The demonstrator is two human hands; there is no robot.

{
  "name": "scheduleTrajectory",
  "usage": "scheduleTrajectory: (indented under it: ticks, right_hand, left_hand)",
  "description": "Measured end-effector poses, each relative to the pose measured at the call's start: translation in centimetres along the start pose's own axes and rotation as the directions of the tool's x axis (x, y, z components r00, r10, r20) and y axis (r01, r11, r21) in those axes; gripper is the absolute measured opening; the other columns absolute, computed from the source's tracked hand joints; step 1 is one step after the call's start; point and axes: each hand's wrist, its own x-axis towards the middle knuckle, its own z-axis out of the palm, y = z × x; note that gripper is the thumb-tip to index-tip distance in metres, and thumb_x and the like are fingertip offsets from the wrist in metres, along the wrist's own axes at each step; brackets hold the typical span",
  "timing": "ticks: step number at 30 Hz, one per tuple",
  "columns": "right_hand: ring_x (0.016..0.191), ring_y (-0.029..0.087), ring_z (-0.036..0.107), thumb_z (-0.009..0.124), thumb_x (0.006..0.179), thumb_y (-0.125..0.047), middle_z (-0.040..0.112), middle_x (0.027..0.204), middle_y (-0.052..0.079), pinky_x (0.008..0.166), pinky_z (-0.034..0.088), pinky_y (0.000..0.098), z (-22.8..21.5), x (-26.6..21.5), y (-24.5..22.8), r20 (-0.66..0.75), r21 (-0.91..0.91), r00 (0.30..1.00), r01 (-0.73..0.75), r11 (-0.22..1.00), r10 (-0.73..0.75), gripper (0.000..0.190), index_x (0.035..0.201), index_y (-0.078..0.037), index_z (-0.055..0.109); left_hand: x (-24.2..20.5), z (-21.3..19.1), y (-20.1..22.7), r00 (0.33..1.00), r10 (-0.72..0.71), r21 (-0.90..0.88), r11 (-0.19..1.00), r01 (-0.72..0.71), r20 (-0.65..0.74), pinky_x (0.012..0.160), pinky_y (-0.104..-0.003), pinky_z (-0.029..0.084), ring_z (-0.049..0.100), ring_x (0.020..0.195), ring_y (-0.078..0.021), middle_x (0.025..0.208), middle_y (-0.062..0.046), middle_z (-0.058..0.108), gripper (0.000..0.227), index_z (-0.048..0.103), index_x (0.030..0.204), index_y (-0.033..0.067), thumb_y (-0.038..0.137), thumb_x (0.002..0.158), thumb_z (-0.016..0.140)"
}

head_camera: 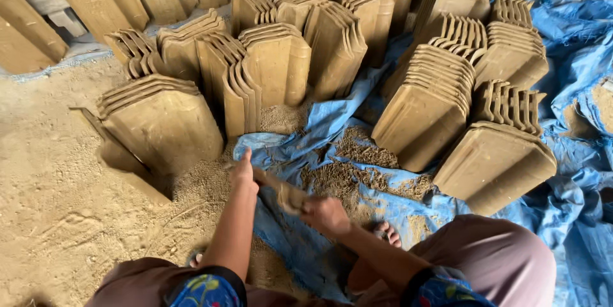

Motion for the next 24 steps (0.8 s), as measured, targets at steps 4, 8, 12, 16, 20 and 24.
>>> scheduleTrajectory:
  ticks: [4,8,12,16,20,24]
  right_hand:
    - [0.052,0.014,0.062,0.077,0.080,-0.020,0.064,0.064,0.002,0.042,0.050,0.0257,0.4,-1.7,-0.6,0.026,0.023,0.985,0.171,0.985,-0.172,0.021,0.073,-0.011,0.060]
    - [0.091,0.012,0.069,0.068,0.083,-0.027,0.069,0.097,-0.003,0.081,0.059,0.0213,-9.8,-0.3,-5.0,0.527,0.149,0.817,-0.362,0.920,0.236,0.023,0.104,-0.018,0.064]
    - [0.067,0.042,0.063,0.072,0.077,-0.047,0.057,0.059,0.015,0.063,0.049,0.0517,-7.9,3.2,2.8,-0.097,0.069,0.926,-0.359,0.931,0.364,0.045,0.072,-0.014,0.042]
    - [0.057,0.028,0.065,0.052,0.093,-0.028,0.063,0.066,0.012,0.058,0.054,0.0387,-9.1,5.5,-2.3,-0.159,-0.170,0.940,-0.327,0.930,0.301,0.024,0.074,-0.013,0.050]
    - [0.052,0.029,0.066,0.041,0.090,-0.016,0.067,0.083,0.018,0.046,0.053,0.0397,-8.0,5.5,-5.8,-0.120,-0.392,0.991,-0.108,0.914,0.066,0.023,0.072,-0.011,0.056]
    - [0.053,0.034,0.066,0.044,0.084,-0.005,0.064,0.078,0.021,0.046,0.053,0.0497,-9.2,4.4,-5.1,-0.149,-0.542,0.985,-0.154,0.826,0.085,0.022,0.099,-0.001,0.060]
  left_hand:
    - [-1.1,0.7,0.3,0.972,0.033,0.095,0.995,-0.011,-0.233,0.075,-0.041,0.048,0.059,0.098,-0.0301,0.122,-0.013,0.056,0.055,0.047,0.130,0.0039,0.015,0.080,0.063]
    - [-8.1,1.1,2.2,0.996,0.058,0.127,0.990,-0.065,0.061,0.064,-0.046,0.035,0.057,0.086,-0.0309,0.101,-0.015,0.061,0.033,0.059,0.106,-0.0001,0.008,0.074,0.063]
    - [-8.4,1.5,0.0,0.899,0.281,0.357,0.845,-0.398,0.337,0.083,-0.051,0.044,0.056,0.109,-0.0384,0.112,-0.024,0.059,0.053,0.064,0.109,-0.0039,0.017,0.061,0.077]
    - [-4.3,1.6,-1.6,0.744,0.382,0.396,0.665,-0.634,0.549,0.068,-0.037,0.048,0.065,0.080,-0.0270,0.083,-0.013,0.070,0.030,0.075,0.086,0.0065,0.022,0.060,0.079]
    - [-1.7,1.5,-2.0,0.699,0.388,0.353,0.656,-0.668,0.601,0.073,-0.040,0.050,0.067,0.085,-0.0293,0.084,-0.014,0.072,0.026,0.077,0.088,0.0090,0.020,0.064,0.079]
    - [-7.2,0.8,0.8,0.727,0.396,0.363,0.671,-0.646,0.561,0.068,-0.035,0.050,0.066,0.076,-0.0210,0.074,-0.009,0.071,0.023,0.076,0.079,0.0057,0.019,0.060,0.079]
